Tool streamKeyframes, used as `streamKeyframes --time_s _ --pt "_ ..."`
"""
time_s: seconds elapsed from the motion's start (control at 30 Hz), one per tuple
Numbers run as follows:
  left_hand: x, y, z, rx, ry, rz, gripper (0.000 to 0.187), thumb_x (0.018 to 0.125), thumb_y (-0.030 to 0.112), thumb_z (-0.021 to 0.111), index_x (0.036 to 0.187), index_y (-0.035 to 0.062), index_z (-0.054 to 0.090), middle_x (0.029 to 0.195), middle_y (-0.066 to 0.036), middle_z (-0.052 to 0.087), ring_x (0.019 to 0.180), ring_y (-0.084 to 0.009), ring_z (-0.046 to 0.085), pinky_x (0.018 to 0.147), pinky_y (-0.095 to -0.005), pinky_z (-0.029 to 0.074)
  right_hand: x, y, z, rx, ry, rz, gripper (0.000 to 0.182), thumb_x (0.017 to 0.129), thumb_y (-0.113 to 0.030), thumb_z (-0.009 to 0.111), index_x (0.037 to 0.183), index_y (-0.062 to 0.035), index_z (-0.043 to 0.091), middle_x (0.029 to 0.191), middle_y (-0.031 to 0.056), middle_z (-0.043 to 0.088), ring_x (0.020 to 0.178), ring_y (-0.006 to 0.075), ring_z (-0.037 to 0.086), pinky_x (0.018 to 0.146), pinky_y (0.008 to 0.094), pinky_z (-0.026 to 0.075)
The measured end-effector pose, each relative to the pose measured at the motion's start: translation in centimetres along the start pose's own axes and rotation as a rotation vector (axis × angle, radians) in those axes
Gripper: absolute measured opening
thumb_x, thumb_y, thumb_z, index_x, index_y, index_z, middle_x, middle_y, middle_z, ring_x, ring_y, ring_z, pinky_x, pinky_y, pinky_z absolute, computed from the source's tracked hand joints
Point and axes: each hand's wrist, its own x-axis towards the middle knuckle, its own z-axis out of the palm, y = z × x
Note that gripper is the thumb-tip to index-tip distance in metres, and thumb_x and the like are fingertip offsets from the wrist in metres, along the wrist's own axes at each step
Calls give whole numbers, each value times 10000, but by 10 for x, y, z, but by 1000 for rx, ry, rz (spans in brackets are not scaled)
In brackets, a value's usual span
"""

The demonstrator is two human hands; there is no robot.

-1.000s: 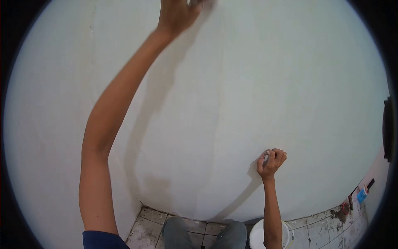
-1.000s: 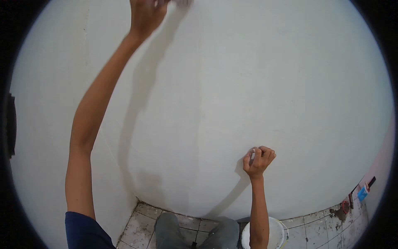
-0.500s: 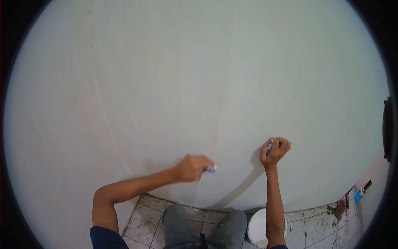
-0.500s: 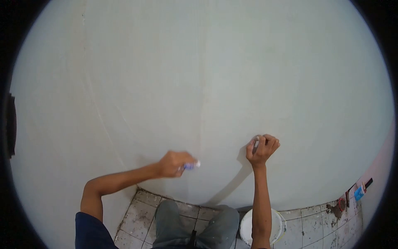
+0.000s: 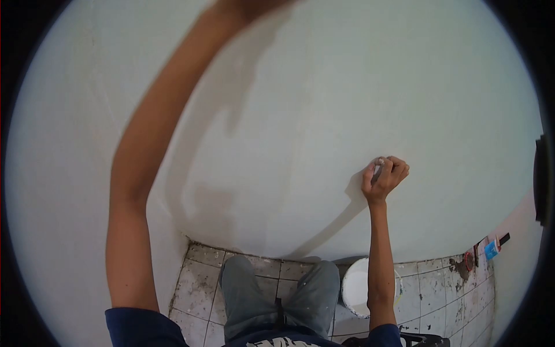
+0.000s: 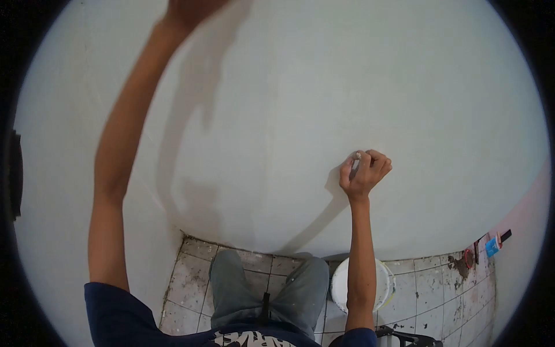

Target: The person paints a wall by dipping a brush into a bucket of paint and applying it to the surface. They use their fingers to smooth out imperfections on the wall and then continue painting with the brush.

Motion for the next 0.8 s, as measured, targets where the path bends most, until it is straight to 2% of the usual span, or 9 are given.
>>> streamKeyframes --time_s 0.1,0.13,0.3,0.4,0.5,0.53,0.63,0.73,0.8 --pt "-112 100 -21 82 -299 -10 100 765 89 704 860 103 677 976 -136 689 841 -288 687 671 -350 576 -1 2 4 6 30 -12 169 671 -144 584 827 -80 570 905 92 483 863 260 413 789 389 308" --pt "-145 145 -39 -135 -410 -187 169 765 39 713 934 40 706 1067 -216 699 973 -365 700 835 -438 588 -2 4 4 8 43 -21 178 660 -151 591 826 -88 579 910 90 484 859 261 409 782 388 305" --pt "-270 356 -120 -490 -849 -764 178 748 25 697 921 47 660 1091 -169 682 1051 -323 668 911 -415 561 -5 3 4 23 34 1 184 664 -151 598 835 -84 593 909 94 491 856 266 414 785 391 311" --pt "-270 350 -121 -581 -784 -855 242 760 31 697 999 60 671 1094 -132 696 1057 -310 673 884 -399 570 0 7 4 11 41 -25 178 674 -138 595 842 -80 588 906 90 494 864 260 420 793 391 311" --pt "-238 250 -88 -515 -500 -793 322 759 52 729 1078 67 688 1095 -131 710 1001 -322 695 835 -402 581 0 1 2 19 30 -28 166 686 -127 592 844 -78 578 903 86 496 872 253 425 800 390 309" --pt "-204 210 -79 -381 -583 -706 351 751 30 724 1099 56 688 1082 -141 712 971 -336 698 822 -400 583 -2 4 3 17 28 -27 170 682 -141 601 842 -87 587 904 84 495 860 254 424 788 388 309" --pt "-140 121 -54 -84 -283 -261 344 697 32 736 1035 91 724 998 -137 723 929 -313 703 760 -372 589 -2 6 6 -1 35 -27 159 686 -162 611 830 -99 590 902 80 494 850 252 422 778 385 308" --pt "-87 61 -40 5 -112 -96 201 759 -32 685 948 37 681 909 -135 701 783 -247 662 669 -320 551 -4 7 5 -4 39 -41 158 685 -166 610 827 -100 588 898 77 498 854 248 424 785 387 312" --pt "-102 72 -40 -8 -193 -122 178 783 -41 685 955 4 689 938 -138 708 800 -237 669 697 -312 550 -4 8 7 -5 48 -42 161 683 -169 610 826 -99 587 896 75 503 860 247 426 792 388 315"
